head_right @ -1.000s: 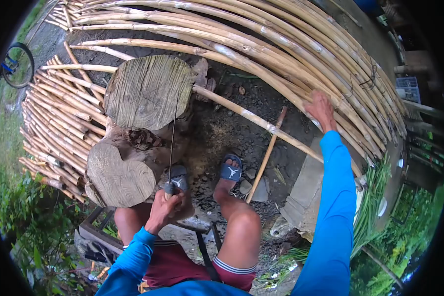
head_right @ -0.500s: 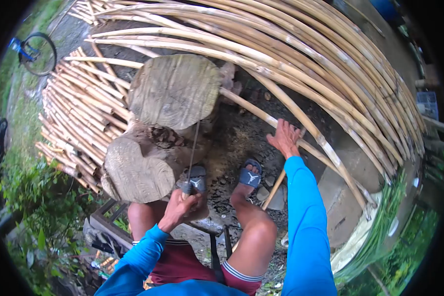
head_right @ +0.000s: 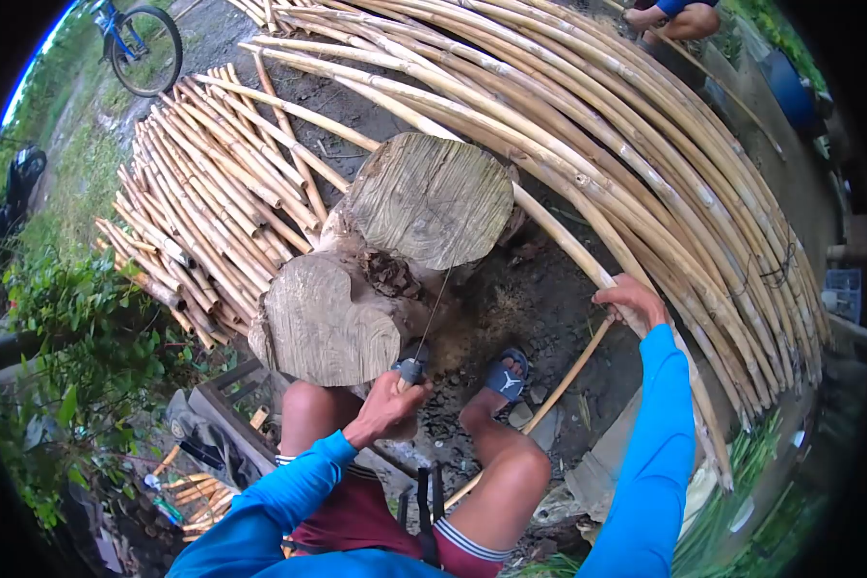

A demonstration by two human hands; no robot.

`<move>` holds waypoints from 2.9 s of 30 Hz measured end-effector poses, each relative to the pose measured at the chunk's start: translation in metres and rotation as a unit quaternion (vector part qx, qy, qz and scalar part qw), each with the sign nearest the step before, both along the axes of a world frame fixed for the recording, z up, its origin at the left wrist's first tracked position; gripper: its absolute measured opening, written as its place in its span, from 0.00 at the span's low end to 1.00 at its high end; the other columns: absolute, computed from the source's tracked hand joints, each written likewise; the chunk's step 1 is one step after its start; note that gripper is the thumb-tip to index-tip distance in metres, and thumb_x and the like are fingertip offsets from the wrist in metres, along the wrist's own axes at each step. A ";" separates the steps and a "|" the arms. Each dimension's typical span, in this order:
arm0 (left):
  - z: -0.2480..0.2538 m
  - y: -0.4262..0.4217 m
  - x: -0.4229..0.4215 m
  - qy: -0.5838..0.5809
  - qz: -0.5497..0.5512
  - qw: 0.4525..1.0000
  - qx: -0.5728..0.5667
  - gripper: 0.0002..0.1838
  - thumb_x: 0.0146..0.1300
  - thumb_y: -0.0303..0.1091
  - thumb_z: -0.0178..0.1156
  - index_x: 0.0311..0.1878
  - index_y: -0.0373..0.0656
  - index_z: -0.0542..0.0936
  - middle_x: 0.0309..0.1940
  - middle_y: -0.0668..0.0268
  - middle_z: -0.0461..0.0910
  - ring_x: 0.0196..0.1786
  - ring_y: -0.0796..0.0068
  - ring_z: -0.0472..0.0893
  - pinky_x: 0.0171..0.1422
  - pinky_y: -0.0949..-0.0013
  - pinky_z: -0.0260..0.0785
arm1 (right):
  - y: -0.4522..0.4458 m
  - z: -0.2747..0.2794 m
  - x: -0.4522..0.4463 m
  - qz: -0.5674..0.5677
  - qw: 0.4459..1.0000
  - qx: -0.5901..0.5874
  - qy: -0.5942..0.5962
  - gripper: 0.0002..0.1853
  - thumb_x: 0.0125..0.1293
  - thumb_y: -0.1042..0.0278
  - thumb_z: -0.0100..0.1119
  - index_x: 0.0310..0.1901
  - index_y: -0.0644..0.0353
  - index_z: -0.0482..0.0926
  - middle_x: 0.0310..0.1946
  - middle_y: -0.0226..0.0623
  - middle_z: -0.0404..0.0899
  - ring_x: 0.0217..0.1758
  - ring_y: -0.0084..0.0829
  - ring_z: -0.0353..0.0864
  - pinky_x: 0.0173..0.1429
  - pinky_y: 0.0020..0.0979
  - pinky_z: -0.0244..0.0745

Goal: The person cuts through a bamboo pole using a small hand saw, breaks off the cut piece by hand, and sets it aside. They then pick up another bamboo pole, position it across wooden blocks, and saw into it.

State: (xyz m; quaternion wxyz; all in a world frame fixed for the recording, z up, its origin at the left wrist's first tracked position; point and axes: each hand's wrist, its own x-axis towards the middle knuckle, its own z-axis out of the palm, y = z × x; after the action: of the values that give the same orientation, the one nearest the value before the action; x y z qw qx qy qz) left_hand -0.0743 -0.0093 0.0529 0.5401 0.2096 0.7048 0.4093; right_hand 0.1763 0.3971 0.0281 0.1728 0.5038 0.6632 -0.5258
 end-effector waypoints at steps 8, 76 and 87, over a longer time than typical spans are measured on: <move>0.012 -0.006 -0.007 -0.042 -0.002 0.994 0.099 0.13 0.63 0.39 0.63 0.35 0.37 0.80 0.23 0.68 0.76 0.28 0.79 0.72 0.32 0.67 0.65 | -0.009 0.175 -0.031 -0.125 0.987 -0.029 0.094 0.13 0.59 0.58 0.67 0.33 0.57 0.77 0.23 0.28 0.76 0.19 0.17 0.71 0.20 0.21 0.58; -0.077 -0.082 0.002 0.421 -0.165 0.863 0.226 0.08 0.62 0.25 0.58 0.44 0.42 0.80 0.31 0.53 0.75 0.31 0.58 0.77 0.33 0.57 0.67 | -0.317 0.051 0.185 -0.037 0.928 0.354 -0.109 0.18 0.38 0.59 0.68 0.34 0.57 0.87 0.34 0.45 0.86 0.41 0.48 0.86 0.55 0.49 0.75; -0.002 -0.063 0.024 0.017 0.041 0.997 0.060 0.18 0.61 0.47 0.62 0.29 0.40 0.76 0.20 0.68 0.72 0.19 0.75 0.72 0.24 0.70 0.65 | -0.316 0.050 0.141 0.005 0.943 0.313 -0.114 0.19 0.44 0.55 0.65 0.36 0.58 0.87 0.38 0.55 0.85 0.43 0.55 0.86 0.51 0.50 0.81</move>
State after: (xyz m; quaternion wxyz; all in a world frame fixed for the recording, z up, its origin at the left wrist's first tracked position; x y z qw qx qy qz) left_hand -0.0508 -0.0722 0.0510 0.4976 0.2197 0.6958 0.4690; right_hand 0.3175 0.0807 0.0781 0.0840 0.5857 0.7727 -0.2301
